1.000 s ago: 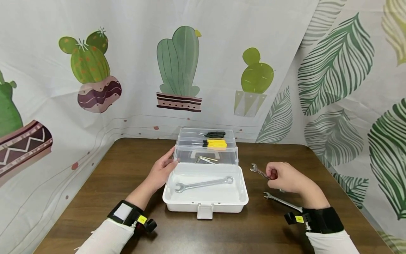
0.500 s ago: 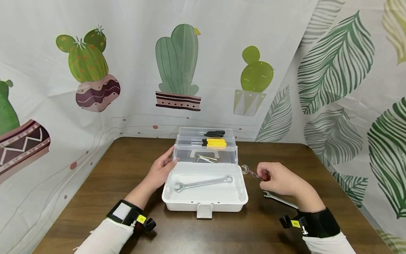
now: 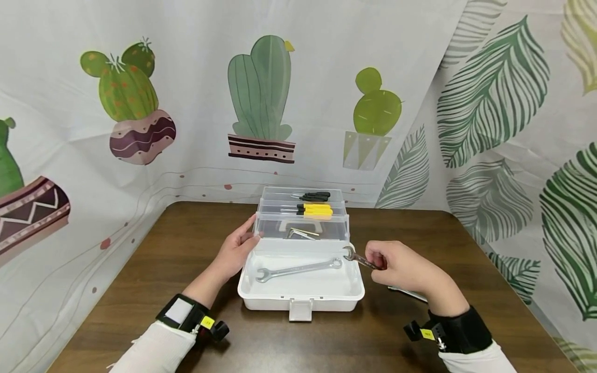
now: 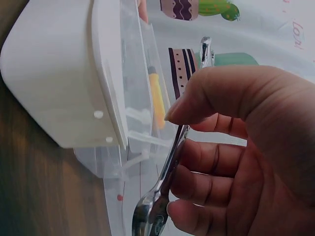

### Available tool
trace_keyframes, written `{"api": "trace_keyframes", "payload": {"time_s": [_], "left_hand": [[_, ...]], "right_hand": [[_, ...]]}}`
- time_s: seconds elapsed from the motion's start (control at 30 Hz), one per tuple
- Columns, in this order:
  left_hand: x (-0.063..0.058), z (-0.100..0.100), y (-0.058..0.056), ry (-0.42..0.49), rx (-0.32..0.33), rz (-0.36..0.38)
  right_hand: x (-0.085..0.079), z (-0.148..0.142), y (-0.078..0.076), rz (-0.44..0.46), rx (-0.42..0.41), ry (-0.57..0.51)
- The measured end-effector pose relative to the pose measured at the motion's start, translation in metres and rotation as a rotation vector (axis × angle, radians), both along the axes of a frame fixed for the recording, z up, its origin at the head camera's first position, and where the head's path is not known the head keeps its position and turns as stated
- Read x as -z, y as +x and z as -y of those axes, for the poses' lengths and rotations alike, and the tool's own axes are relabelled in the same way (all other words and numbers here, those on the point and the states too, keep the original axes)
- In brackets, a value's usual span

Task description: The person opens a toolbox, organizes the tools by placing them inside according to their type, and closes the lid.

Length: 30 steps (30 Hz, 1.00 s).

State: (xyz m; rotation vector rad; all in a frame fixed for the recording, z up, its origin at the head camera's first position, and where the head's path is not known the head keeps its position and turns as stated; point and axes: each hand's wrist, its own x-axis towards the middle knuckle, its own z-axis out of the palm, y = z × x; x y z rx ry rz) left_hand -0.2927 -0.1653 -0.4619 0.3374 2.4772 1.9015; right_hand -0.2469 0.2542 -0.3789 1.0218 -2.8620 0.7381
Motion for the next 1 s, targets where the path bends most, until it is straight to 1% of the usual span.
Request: {"api": "trace_keyframes", "payload": {"time_s": [0.13,0.23,0.4,0.5,0.63,0.73,0.9,1.0], "left_hand": [[-0.001,0.002,0.001,-0.012,-0.006,-0.01],[0.0,0.002,0.001,-0.005,-0.015,-0.003],[0.001,0.002,0.0,0.01,-0.003,0.006],[0.001,0.002,0.0,0.015,0.004,0.006],[0.0,0.001,0.0,0.013,0.005,-0.002],[-0.001,0.001,0.002,0.01,0.01,-0.001],[0.0,0.001,0.002,0.006,0.013,0.002],[0.001,0.0,0.001,0.011,0.007,-0.005]], "right_hand": [[-0.002,0.009,-0.001,-0.03,-0.017,0.018],[-0.004,0.016,0.0,-0.045,-0.025,0.021],[-0.015,0.029,0.002,-0.035,-0.038,0.037],[-0.024,0.04,-0.001,-0.026,-0.077,0.07],[-0.035,0.054,-0.01,0.004,-0.156,0.124],[-0.041,0.067,-0.016,0.026,-0.202,0.194],[-0.05,0.09,-0.024,0.035,-0.278,0.32],[-0.055,0.105,-0.026,0.042,-0.324,0.361]]}}
